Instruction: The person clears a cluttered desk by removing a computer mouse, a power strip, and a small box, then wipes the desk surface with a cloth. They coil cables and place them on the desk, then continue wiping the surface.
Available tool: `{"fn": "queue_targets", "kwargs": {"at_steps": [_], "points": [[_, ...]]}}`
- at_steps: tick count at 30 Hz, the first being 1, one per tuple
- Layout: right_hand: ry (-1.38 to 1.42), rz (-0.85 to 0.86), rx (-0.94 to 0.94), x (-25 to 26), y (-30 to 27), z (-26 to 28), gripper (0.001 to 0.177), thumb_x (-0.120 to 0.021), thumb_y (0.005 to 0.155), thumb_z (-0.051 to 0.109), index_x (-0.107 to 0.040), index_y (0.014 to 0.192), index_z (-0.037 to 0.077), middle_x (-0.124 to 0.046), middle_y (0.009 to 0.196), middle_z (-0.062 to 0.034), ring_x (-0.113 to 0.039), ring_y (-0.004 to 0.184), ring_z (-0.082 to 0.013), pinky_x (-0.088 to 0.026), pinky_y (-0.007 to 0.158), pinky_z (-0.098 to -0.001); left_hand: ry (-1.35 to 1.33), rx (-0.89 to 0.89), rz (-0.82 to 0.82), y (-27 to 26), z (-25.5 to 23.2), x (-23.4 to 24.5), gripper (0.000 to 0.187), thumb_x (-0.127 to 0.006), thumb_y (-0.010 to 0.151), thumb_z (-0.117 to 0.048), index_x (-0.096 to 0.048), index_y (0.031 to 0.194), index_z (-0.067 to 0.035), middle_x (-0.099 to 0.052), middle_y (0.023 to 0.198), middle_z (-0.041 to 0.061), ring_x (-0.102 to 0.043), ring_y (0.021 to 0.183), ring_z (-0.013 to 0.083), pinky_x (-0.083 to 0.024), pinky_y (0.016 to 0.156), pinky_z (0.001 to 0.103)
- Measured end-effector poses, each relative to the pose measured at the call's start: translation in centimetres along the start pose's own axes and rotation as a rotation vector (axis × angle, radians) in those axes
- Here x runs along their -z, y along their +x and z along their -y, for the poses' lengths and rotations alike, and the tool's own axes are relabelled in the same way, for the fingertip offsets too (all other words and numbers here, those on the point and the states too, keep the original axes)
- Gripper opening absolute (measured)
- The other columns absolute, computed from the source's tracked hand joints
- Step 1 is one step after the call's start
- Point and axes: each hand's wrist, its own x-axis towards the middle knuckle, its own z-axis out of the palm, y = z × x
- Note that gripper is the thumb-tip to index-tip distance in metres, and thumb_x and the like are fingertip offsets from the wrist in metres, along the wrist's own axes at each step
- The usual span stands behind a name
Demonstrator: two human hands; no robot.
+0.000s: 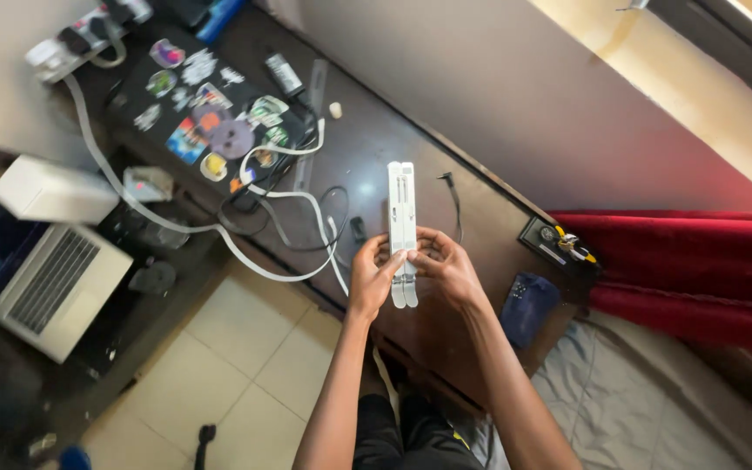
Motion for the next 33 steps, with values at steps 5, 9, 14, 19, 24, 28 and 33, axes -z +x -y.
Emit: {"fn": "queue_targets", "kwargs": {"at_steps": [5, 9, 14, 19, 24, 28, 33], "points": [[-0.066, 0.099, 0.033, -3.2, -5.8, 1.7, 0.054, -0.076, 0.083, 0.004, -0.057, 0.132, -0.005, -0.061, 0.097, -0.0112, -0.063, 0.084, -0.014, -0.061, 0.069, -0.0301, -0.029, -0.052, -0.067, -7.3, -5.4, 1.7, 0.036, -0.076, 0.085, -0.013, -0.065, 0.118, -0.001, -0.071, 0.092, 0.009, -0.067, 0.074, 0.0095, -0.055, 0.063, 0.022], [-0.107, 0.185, 0.055, -7.1, -9.2, 2.3, 0.055, -0.077, 0.083, 0.004, -0.056, 0.133, -0.006, -0.061, 0.096, -0.0122, -0.062, 0.084, -0.0139, -0.062, 0.07, -0.031, -0.036, -0.089, -0.167, -12.2, -7.8, 4.4, 0.034, -0.075, 0.089, -0.018, -0.066, 0.117, -0.002, -0.07, 0.091, 0.007, -0.065, 0.074, 0.0076, -0.053, 0.062, 0.02], [-0.253, 0.301, 0.074, -13.2, -12.1, 1.6, 0.052, -0.074, 0.087, 0.013, -0.057, 0.134, -0.004, -0.063, 0.092, -0.0136, -0.062, 0.082, -0.0162, -0.06, 0.067, -0.0313, -0.012, -0.16, -0.273, -17.7, -10.5, 9.4, 0.044, -0.067, 0.093, -0.016, -0.057, 0.133, -0.001, -0.07, 0.101, 0.014, -0.063, 0.084, 0.0106, -0.057, 0.067, 0.027], [-0.357, 0.444, 0.109, -19.7, -13.8, -1.2, 0.052, -0.078, 0.083, 0.013, -0.062, 0.131, 0.002, -0.067, 0.092, -0.0155, -0.064, 0.083, -0.0177, -0.061, 0.065, -0.0329, 0.029, -0.24, -0.379, -22.8, -13.0, 15.0, 0.054, -0.061, 0.096, -0.014, -0.043, 0.145, 0.003, -0.066, 0.117, 0.025, -0.063, 0.103, 0.0215, -0.056, 0.086, 0.042], [-0.464, 0.588, 0.126, -27.3, -14.8, -5.6, 0.05, -0.08, 0.082, 0.013, -0.064, 0.128, 0.001, -0.066, 0.097, -0.0182, -0.067, 0.084, -0.0217, -0.061, 0.065, -0.0325, 0.047, -0.192, -0.517, -26.1, -10.4, 23.7, 0.064, -0.064, 0.09, -0.003, -0.038, 0.148, 0.0, -0.059, 0.123, 0.023, -0.068, 0.103, 0.0338, -0.059, 0.081, 0.041], [-0.533, 0.697, 0.108, -35.2, -16.2, -9.3, 0.049, -0.08, 0.082, 0.014, -0.064, 0.127, 0.0, -0.066, 0.097, -0.0185, -0.068, 0.085, -0.0242, -0.062, 0.067, -0.0342, 0.097, -0.162, -0.647, -29.0, -11.3, 30.7, 0.062, -0.063, 0.088, 0.0, -0.04, 0.146, 0.002, -0.059, 0.117, 0.022, -0.069, 0.1, 0.0334, -0.061, 0.075, 0.039], [-0.591, 0.82, 0.12, -46.0, -18.4, -14.0, 0.045, -0.079, 0.082, 0.01, -0.066, 0.124, 0.0, -0.065, 0.097, -0.0188, -0.07, 0.084, -0.0272, -0.064, 0.065, -0.0367, 0.104, -0.089, -0.787, -32.1, -12.6, 40.7, 0.069, -0.061, 0.088, 0.003, -0.03, 0.15, 0.002, -0.063, 0.118, 0.03, -0.068, 0.1, 0.0405, -0.061, 0.075, 0.046]]}}
